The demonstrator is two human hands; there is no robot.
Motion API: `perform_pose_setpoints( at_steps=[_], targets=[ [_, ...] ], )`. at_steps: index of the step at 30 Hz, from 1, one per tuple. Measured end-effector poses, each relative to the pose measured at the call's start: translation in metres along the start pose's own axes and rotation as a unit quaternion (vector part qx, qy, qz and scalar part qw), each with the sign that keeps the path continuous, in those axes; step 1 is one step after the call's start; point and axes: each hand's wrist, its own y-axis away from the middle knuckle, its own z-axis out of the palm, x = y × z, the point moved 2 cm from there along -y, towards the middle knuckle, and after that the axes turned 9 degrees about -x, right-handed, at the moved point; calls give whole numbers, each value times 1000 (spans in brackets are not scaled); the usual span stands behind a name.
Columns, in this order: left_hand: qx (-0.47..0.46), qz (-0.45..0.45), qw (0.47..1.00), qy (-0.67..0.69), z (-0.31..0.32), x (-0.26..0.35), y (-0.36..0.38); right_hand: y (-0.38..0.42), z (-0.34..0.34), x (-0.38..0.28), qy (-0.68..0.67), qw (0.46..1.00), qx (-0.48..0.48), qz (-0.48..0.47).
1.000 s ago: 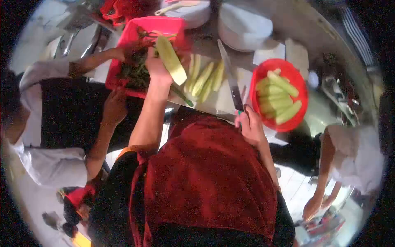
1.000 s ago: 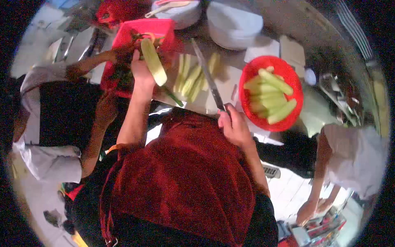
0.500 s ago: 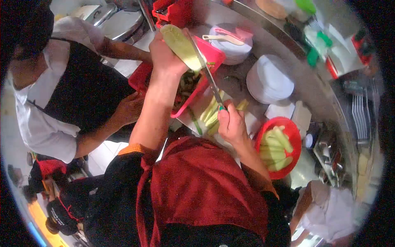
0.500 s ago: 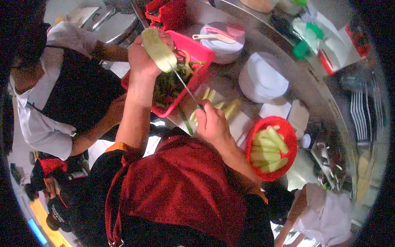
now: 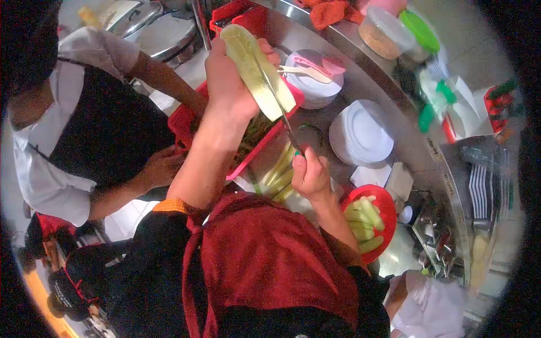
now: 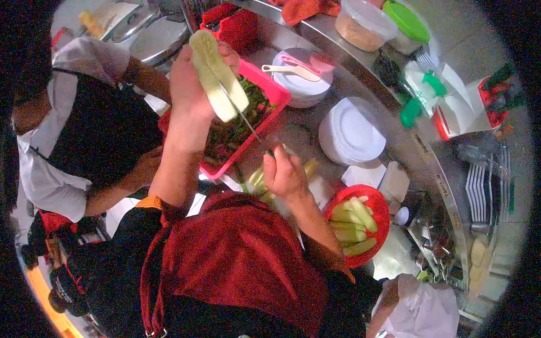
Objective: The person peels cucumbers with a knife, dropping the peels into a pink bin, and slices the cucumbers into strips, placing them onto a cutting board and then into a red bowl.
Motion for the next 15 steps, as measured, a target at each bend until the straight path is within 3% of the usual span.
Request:
perform_pose_setpoints(
  at_steps=[2, 7, 15],
  targets=[
    [-8, -1, 1000, -5, 7, -3, 2, -6, 0, 5, -13, 1000, -8, 0],
    [80, 67, 984, -146, 25, -9, 10, -22, -5, -7, 39, 998, 34, -36],
    [77, 64, 964, -245, 36, -24, 28, -45, -5, 1, 50, 992, 59, -98]
  ],
)
